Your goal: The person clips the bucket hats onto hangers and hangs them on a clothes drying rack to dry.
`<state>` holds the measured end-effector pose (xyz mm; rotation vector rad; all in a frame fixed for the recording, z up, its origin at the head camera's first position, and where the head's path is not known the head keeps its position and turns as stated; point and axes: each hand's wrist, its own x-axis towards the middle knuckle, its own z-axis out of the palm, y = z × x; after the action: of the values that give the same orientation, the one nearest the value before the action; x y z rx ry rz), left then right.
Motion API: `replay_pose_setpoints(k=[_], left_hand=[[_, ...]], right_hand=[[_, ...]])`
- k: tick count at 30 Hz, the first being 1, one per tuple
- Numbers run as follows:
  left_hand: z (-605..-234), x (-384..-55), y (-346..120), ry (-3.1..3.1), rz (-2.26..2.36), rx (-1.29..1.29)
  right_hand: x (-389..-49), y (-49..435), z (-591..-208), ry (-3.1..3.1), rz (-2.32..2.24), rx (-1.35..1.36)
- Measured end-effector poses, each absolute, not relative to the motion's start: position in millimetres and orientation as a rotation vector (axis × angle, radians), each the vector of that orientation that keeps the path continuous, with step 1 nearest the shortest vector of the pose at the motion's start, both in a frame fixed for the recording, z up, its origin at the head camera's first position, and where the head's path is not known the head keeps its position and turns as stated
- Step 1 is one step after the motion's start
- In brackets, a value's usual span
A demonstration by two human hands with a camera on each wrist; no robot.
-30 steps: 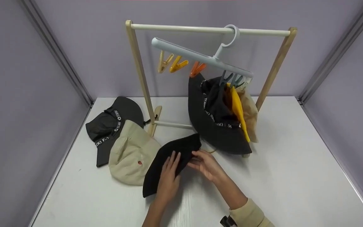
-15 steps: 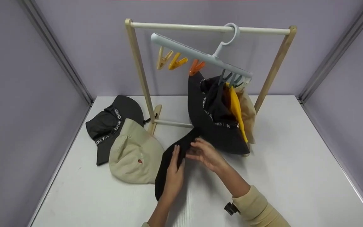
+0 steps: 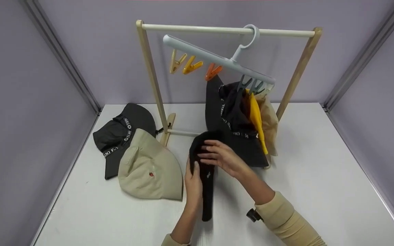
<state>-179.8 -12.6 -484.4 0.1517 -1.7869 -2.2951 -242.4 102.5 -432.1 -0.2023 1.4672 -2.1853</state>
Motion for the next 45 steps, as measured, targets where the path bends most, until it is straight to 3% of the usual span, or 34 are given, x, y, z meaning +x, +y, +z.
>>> replay_pose_setpoints(k=[10,21,45], left_hand=[[-472.0,-178.6,-3.1,-1.669,-2.332,0.141],[-476.3,-170.9,3.2,-1.878,-2.339,0.117],[-477.3,-192.7,-0.5,-2.172,-2.134,0.024]], right_hand=[[-252.7,108.6,-416.8,1.618,-2.109,-0.277],[-250.1,101.4,-436.9,2.005,-1.788,-0.288],[-247.8,105.6,-444.9,2.159,-1.720,-0.295]])
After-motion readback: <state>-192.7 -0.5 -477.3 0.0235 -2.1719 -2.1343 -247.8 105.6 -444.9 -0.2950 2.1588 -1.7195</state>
